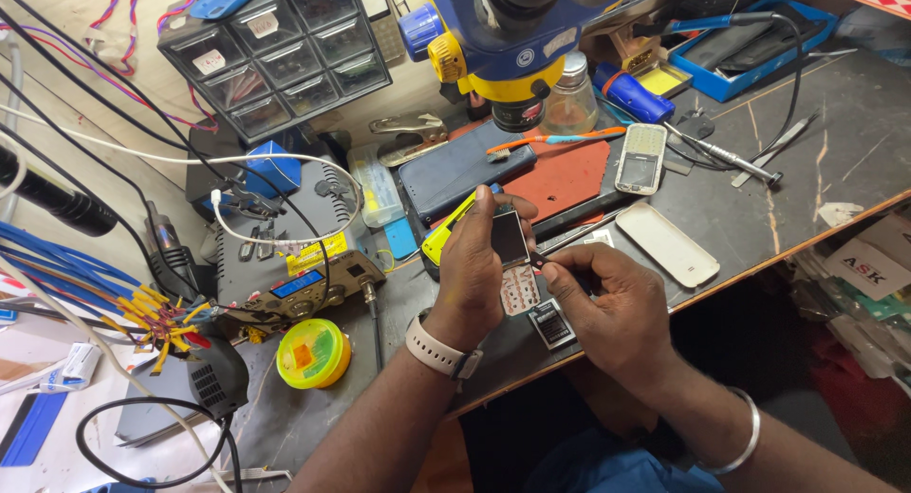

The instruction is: The person disassembles a yellow feature phone, removes the keypad, and uses a hot air gun and a metal tool to work on the circuit board. The phone casing and keypad are placed on the workbench.

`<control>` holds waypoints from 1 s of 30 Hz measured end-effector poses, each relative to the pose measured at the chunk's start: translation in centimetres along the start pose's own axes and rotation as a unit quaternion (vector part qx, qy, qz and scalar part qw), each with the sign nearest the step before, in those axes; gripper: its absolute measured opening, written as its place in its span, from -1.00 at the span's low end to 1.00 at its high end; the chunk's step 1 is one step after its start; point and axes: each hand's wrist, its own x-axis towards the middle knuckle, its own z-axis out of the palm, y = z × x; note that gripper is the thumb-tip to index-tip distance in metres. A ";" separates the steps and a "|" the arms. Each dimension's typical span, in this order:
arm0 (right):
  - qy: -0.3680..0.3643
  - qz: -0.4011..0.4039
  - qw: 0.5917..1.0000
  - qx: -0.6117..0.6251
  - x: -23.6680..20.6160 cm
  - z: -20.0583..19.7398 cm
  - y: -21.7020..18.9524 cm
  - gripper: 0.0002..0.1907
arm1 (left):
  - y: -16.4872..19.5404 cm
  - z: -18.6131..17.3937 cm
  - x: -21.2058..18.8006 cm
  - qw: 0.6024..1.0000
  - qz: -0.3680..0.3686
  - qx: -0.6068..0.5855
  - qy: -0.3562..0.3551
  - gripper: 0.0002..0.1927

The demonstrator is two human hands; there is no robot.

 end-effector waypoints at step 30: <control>-0.189 0.202 0.943 0.185 2.7 -1.7 3.4 -0.79 | -0.1 -0.2 -0.3 1.000 -0.011 0.008 -0.020 -0.46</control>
